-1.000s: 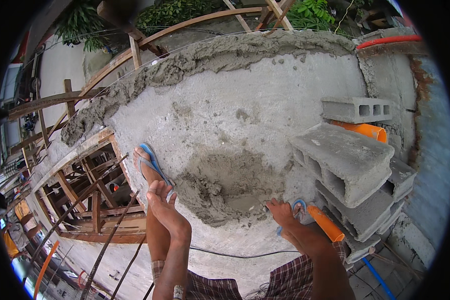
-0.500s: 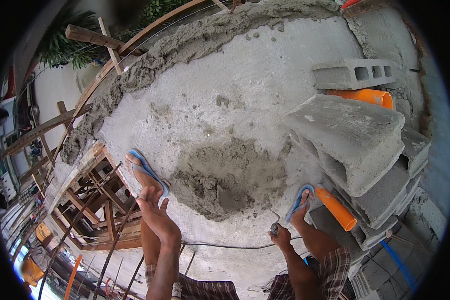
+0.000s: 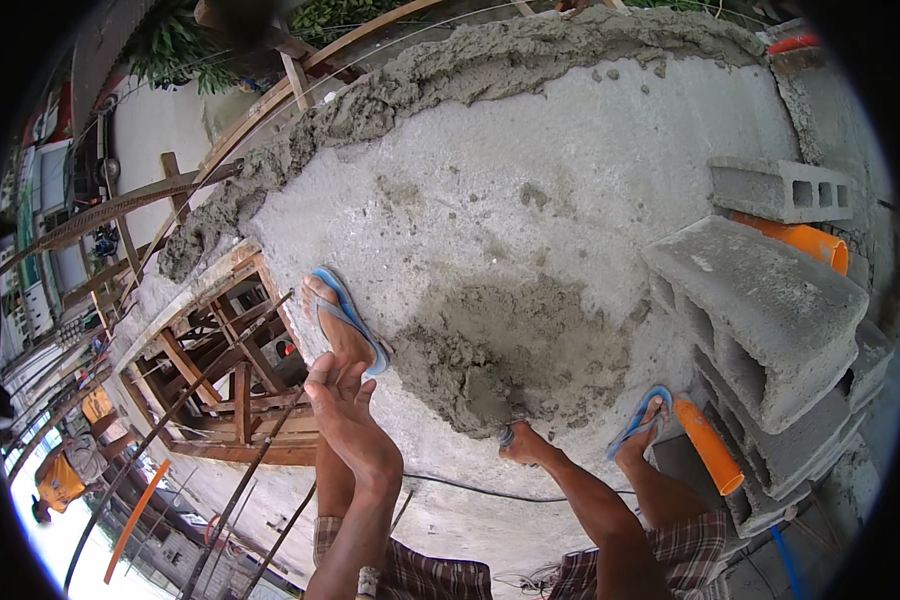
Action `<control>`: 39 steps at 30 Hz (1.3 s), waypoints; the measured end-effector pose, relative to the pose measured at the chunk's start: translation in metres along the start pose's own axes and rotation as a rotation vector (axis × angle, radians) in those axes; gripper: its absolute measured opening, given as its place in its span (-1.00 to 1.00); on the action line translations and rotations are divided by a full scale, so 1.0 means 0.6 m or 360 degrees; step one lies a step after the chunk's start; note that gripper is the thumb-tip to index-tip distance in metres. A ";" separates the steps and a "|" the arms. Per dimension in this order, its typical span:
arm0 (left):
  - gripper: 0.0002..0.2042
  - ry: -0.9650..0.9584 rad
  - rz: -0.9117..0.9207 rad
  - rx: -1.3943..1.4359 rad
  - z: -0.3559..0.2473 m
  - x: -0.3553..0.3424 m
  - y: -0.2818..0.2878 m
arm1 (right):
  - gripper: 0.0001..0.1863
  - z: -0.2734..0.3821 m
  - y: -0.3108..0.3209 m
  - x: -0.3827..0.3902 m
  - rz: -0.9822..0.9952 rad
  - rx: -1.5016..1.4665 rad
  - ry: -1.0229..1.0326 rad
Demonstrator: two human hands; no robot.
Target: The person scoops wet cement with a trowel and spreads it along a concrete beam on a rooftop construction site. They repeatedly smooth the surface and adjust the cement placement while moving along the beam.
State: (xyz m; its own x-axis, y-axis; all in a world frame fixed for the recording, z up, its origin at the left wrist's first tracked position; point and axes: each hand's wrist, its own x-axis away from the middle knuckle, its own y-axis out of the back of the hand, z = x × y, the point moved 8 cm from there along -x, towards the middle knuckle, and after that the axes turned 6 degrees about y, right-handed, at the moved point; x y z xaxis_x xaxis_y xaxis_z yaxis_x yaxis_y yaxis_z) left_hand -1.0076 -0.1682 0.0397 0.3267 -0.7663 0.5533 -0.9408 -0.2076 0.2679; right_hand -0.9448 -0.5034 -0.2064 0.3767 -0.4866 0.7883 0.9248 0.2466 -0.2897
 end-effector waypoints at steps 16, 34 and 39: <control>-0.73 -0.0219 -0.0056 -0.0048 -0.192 -0.153 0.190 | -0.52 0.661 0.196 0.288 -0.0093 0.0994 -0.0200; -0.69 0.0320 -0.0828 -0.0722 -0.485 0.064 0.356 | -0.85 1.160 -0.045 0.023 0.0412 0.0716 -0.0161; -0.60 -0.0239 -0.0752 -0.0819 -0.710 0.057 0.497 | -0.81 1.241 -0.226 -0.146 0.0576 0.0698 -0.0154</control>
State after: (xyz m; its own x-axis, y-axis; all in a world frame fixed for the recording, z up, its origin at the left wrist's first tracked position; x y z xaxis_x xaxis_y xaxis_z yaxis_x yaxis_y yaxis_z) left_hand -1.2386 0.0027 0.4747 0.6378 -0.7485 0.1815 -0.5276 -0.2529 0.8109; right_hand -1.1429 0.1299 0.1682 0.6392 -0.2326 0.7330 0.6215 0.7175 -0.3143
